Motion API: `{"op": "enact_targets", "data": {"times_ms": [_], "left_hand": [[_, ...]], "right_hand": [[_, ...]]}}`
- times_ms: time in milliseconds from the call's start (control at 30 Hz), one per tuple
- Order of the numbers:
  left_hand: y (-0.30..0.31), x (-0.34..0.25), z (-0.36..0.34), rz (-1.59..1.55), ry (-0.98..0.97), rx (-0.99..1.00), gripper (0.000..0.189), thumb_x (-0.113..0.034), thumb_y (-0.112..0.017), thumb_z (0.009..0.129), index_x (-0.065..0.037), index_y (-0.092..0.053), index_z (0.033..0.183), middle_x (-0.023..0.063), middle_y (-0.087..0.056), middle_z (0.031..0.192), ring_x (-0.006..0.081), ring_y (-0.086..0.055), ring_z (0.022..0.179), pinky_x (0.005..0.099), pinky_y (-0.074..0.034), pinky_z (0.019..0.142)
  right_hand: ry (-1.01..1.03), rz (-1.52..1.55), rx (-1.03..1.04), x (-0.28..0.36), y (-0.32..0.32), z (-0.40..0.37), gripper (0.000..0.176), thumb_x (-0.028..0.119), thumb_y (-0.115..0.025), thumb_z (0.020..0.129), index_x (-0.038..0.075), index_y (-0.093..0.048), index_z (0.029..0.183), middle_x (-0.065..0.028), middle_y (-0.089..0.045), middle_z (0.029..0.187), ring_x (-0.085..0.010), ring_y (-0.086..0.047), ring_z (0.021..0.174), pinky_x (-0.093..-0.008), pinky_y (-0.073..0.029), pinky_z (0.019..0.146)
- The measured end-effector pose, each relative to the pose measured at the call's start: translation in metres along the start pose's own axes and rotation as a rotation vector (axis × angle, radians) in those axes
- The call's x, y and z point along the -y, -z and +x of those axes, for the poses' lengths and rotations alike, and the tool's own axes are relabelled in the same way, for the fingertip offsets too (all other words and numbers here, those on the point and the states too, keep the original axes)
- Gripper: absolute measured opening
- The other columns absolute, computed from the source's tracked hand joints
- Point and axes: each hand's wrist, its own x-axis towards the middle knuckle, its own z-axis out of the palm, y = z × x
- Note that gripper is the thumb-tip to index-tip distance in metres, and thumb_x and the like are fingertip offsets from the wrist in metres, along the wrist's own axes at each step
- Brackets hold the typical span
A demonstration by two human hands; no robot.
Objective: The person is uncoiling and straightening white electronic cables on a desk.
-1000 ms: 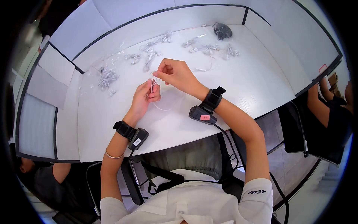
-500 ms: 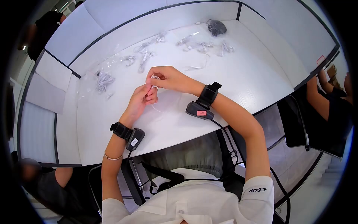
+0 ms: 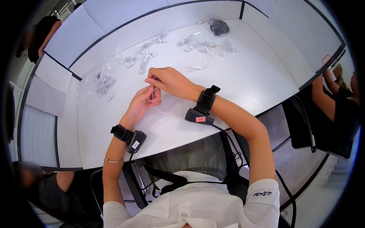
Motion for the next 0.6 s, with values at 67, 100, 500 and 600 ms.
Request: {"op": "enact_targets", "data": {"times_ms": [67, 100, 500, 600], "left_hand": [[-0.003, -0.004, -0.001, 0.041, 0.024, 0.006, 0.034, -0.036, -0.041, 0.095, -0.007, -0.048, 0.080, -0.0020, -0.038, 0.063, 0.0100, -0.034, 0.059, 0.0245, -0.030, 0.060], [-0.004, -0.006, -0.002, 0.065, 0.026, 0.011, 0.034, -0.036, -0.040, 0.095, -0.007, -0.047, 0.079, -0.0019, -0.038, 0.063, 0.0100, -0.034, 0.059, 0.0243, -0.030, 0.060], [0.003, 0.000, 0.002, -0.067, -0.268, -0.390, 0.029, -0.029, -0.037, 0.097, -0.010, -0.039, 0.075, -0.0004, -0.039, 0.068, 0.0112, -0.035, 0.064, 0.0258, -0.032, 0.064], [0.007, -0.003, 0.001, -0.073, -0.299, -0.488, 0.029, -0.029, -0.037, 0.097, -0.010, -0.039, 0.075, -0.0005, -0.040, 0.070, 0.0109, -0.036, 0.066, 0.0262, -0.032, 0.066]], "right_hand": [[0.000, -0.006, 0.022, 0.005, 0.002, 0.000, 0.020, 0.019, -0.054, 0.089, 0.000, -0.054, 0.082, -0.0139, -0.061, 0.070, -0.0282, -0.060, 0.063, -0.0341, -0.045, 0.056], [-0.012, 0.013, 0.033, 0.007, 0.003, 0.000, 0.020, 0.019, -0.054, 0.090, 0.000, -0.054, 0.082, -0.0121, -0.060, 0.067, -0.0240, -0.059, 0.060, -0.0319, -0.044, 0.054], [-0.304, 0.172, 0.107, 0.002, -0.007, -0.004, 0.031, 0.029, -0.048, 0.093, 0.002, -0.053, 0.106, -0.0098, -0.062, 0.076, -0.0125, -0.056, 0.067, -0.0258, -0.043, 0.061], [-0.384, 0.114, 0.256, 0.004, -0.012, -0.006, 0.035, 0.035, -0.049, 0.092, 0.003, -0.054, 0.106, -0.0098, -0.063, 0.069, -0.0148, -0.059, 0.065, -0.0257, -0.043, 0.061]]}}
